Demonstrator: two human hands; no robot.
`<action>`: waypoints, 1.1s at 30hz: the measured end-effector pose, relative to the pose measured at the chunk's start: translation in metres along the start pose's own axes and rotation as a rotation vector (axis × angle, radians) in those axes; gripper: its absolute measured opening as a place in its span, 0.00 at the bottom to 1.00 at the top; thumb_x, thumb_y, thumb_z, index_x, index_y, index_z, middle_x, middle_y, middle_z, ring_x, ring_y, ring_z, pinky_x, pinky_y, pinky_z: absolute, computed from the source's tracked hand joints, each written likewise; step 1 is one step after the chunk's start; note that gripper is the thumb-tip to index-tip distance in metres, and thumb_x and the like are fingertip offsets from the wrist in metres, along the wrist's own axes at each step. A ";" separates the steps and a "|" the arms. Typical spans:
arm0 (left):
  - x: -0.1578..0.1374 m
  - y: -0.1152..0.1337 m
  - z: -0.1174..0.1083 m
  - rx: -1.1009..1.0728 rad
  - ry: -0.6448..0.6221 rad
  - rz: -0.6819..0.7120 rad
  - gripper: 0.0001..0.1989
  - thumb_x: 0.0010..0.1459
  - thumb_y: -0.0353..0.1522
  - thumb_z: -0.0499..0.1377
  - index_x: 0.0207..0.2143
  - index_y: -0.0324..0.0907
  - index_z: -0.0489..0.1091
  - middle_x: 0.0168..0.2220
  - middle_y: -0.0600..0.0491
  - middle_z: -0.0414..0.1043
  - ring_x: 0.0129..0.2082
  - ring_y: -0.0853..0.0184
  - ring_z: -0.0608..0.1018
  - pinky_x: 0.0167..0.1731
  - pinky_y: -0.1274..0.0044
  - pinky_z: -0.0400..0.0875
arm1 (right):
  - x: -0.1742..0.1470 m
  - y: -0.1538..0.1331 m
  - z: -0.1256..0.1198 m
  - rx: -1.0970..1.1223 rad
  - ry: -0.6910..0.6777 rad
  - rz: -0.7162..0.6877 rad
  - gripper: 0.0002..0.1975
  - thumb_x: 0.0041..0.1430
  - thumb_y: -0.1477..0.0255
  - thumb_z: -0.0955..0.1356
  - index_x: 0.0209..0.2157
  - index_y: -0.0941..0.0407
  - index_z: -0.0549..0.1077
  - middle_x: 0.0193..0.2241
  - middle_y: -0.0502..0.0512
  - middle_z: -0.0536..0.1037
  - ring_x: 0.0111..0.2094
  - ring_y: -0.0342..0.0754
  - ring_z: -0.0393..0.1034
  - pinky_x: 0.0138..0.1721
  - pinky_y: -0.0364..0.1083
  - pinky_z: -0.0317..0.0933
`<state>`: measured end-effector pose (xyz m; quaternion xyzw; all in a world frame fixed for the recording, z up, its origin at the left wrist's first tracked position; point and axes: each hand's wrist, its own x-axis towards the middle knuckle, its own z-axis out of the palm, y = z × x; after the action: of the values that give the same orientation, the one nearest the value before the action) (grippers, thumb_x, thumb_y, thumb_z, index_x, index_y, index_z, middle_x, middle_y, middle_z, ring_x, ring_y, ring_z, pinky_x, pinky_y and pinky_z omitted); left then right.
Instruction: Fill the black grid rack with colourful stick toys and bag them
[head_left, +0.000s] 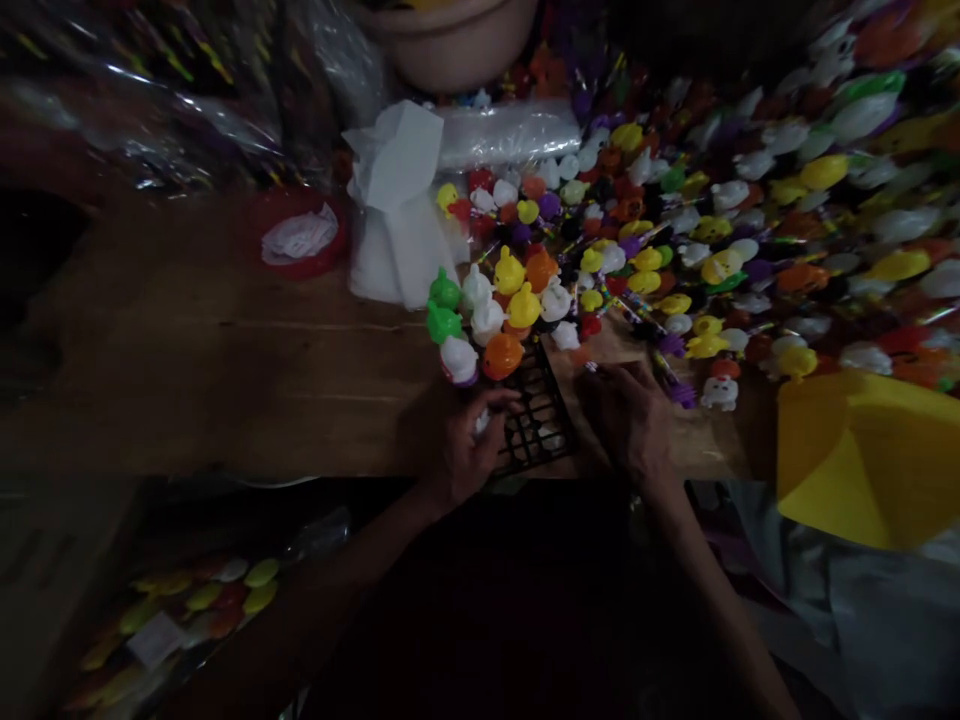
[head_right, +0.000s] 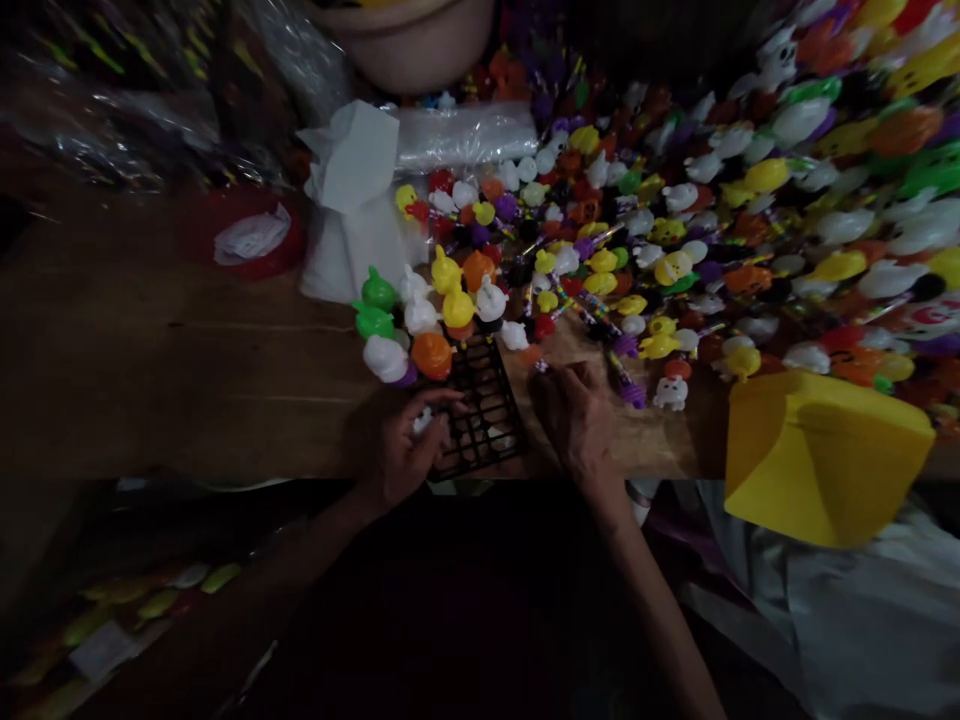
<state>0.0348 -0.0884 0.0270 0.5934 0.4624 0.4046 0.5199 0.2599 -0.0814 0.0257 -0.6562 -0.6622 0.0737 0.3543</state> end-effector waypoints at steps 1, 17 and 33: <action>0.000 -0.001 -0.003 -0.009 0.004 -0.022 0.13 0.64 0.33 0.54 0.48 0.43 0.72 0.41 0.53 0.79 0.23 0.74 0.70 0.27 0.81 0.65 | -0.003 0.000 -0.003 0.034 0.015 0.005 0.11 0.67 0.63 0.66 0.39 0.52 0.79 0.32 0.55 0.75 0.30 0.49 0.70 0.29 0.48 0.64; -0.007 0.004 -0.025 0.579 -0.038 0.478 0.14 0.66 0.24 0.53 0.46 0.41 0.76 0.42 0.50 0.81 0.41 0.68 0.83 0.44 0.78 0.78 | -0.016 -0.033 0.009 0.383 -0.015 0.181 0.12 0.61 0.59 0.71 0.39 0.53 0.78 0.34 0.53 0.81 0.33 0.49 0.75 0.34 0.47 0.68; -0.002 0.092 -0.057 0.890 0.200 0.668 0.17 0.66 0.22 0.53 0.53 0.38 0.72 0.54 0.47 0.77 0.52 0.67 0.80 0.53 0.79 0.75 | -0.004 -0.029 0.033 0.127 0.056 -0.114 0.11 0.66 0.65 0.66 0.32 0.54 0.76 0.25 0.54 0.78 0.25 0.48 0.71 0.28 0.46 0.66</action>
<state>-0.0084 -0.0793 0.1260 0.8284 0.4225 0.3673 0.0171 0.2172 -0.0769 0.0162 -0.5954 -0.6824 0.0768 0.4170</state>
